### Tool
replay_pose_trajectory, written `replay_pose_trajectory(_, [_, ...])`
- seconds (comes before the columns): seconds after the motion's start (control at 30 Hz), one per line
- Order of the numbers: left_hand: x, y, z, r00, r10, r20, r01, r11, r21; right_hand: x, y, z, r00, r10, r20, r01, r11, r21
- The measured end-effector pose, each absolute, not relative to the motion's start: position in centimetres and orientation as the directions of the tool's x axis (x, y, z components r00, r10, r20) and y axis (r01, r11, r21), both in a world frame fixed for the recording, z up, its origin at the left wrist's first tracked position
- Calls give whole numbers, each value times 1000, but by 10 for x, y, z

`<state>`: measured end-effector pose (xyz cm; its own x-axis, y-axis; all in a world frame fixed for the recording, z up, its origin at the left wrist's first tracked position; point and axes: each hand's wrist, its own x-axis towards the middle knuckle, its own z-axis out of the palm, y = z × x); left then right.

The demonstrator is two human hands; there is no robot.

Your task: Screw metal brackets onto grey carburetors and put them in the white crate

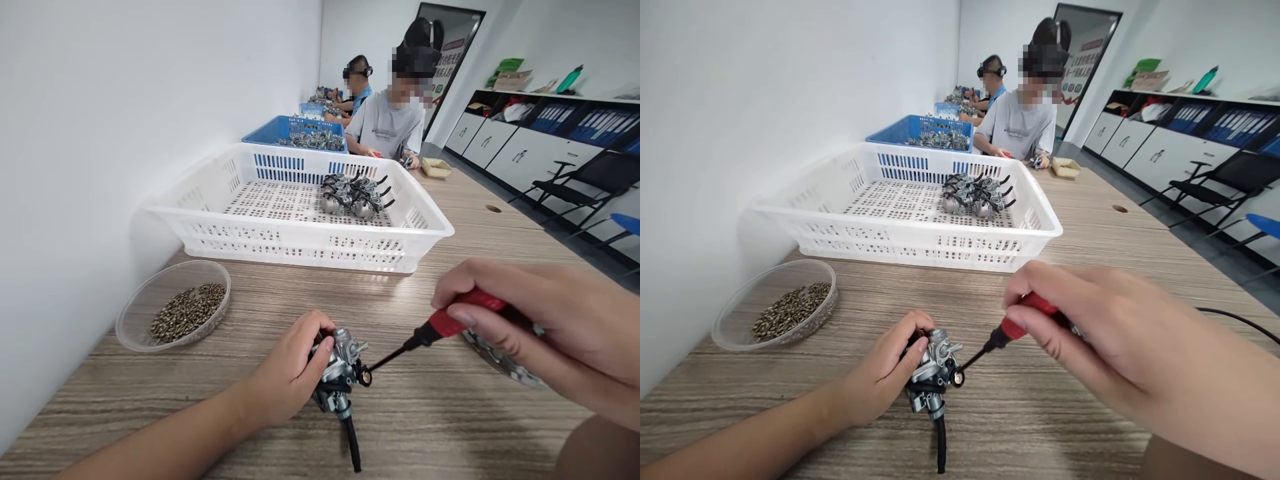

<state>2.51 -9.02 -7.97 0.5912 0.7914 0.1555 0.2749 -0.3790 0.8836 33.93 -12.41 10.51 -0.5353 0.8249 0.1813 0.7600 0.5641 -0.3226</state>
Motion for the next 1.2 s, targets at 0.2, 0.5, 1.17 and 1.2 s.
replay_pose_trajectory(0.2, [26, -89, -80, 584, 794, 168, 270, -386, 882, 346, -118, 106, -538, 824, 177, 755, 565, -332])
replay_pose_trajectory(0.5, [25, -89, -84, 589, 791, 165, 277, -389, 879, 332, -126, 103, -565, 812, 149, 727, 574, -376])
replay_pose_trajectory(1.17, [26, -90, -81, 578, 795, 183, 287, -408, 866, 319, -130, 86, -561, 828, 9, 769, 524, -365])
replay_pose_trajectory(1.2, [26, -89, -81, 576, 797, 181, 290, -407, 866, 321, -124, 86, -560, 829, 17, 762, 523, -382])
